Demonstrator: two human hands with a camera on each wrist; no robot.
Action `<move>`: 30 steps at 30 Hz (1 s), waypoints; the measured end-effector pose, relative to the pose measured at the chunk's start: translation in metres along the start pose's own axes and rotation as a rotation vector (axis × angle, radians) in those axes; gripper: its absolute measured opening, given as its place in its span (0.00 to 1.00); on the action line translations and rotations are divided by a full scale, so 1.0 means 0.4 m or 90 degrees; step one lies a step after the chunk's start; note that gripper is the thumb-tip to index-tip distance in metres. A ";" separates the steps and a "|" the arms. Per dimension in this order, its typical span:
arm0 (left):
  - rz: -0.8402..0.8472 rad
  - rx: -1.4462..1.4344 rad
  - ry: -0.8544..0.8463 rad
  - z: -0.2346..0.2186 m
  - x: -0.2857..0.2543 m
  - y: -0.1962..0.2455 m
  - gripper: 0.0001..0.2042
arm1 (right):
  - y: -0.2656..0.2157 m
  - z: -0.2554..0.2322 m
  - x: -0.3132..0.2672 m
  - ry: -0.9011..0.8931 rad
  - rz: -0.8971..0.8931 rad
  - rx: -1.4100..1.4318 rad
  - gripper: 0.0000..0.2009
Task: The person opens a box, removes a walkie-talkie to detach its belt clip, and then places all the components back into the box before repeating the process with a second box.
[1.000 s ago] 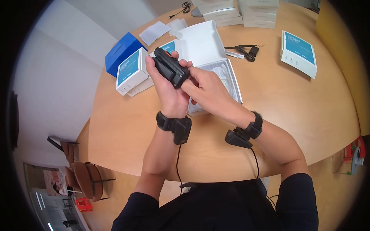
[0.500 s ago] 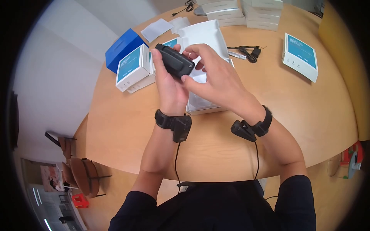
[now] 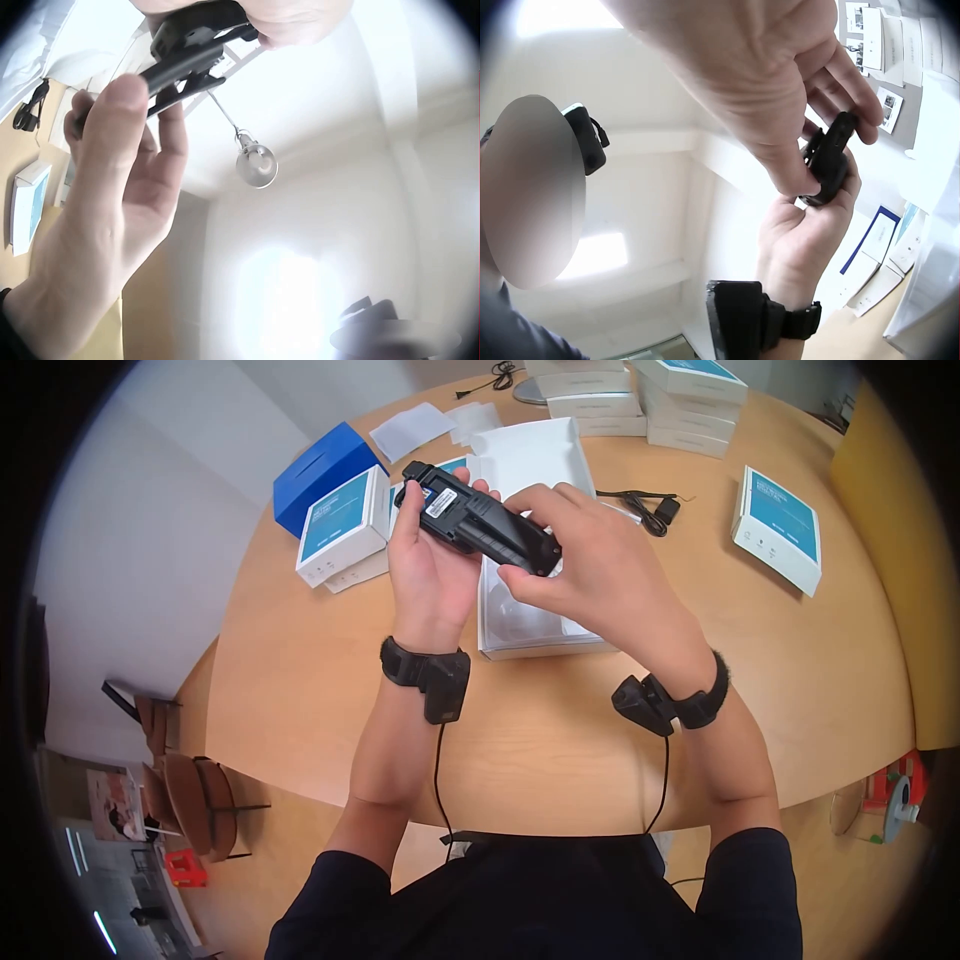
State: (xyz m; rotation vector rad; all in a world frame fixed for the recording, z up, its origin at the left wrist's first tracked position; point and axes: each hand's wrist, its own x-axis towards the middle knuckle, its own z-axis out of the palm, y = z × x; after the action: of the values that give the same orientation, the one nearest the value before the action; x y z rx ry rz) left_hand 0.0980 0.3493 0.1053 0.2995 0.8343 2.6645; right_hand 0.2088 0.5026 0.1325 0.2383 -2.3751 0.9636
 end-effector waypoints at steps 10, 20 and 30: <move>0.013 -0.213 -0.115 -0.026 0.012 0.088 0.21 | 0.016 -0.076 0.015 0.001 0.148 0.266 0.23; -0.041 -0.148 -0.170 0.030 -0.014 0.068 0.25 | 0.007 -0.105 0.025 0.060 0.130 0.406 0.27; 0.020 0.032 -0.228 0.062 -0.050 0.020 0.30 | -0.038 -0.019 0.003 0.113 -0.064 0.106 0.36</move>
State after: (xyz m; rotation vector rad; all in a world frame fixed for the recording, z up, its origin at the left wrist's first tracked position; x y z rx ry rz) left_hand 0.1219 0.3485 0.1279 0.7807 0.7839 2.5089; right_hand 0.2165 0.4967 0.1464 0.3192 -2.1054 1.0879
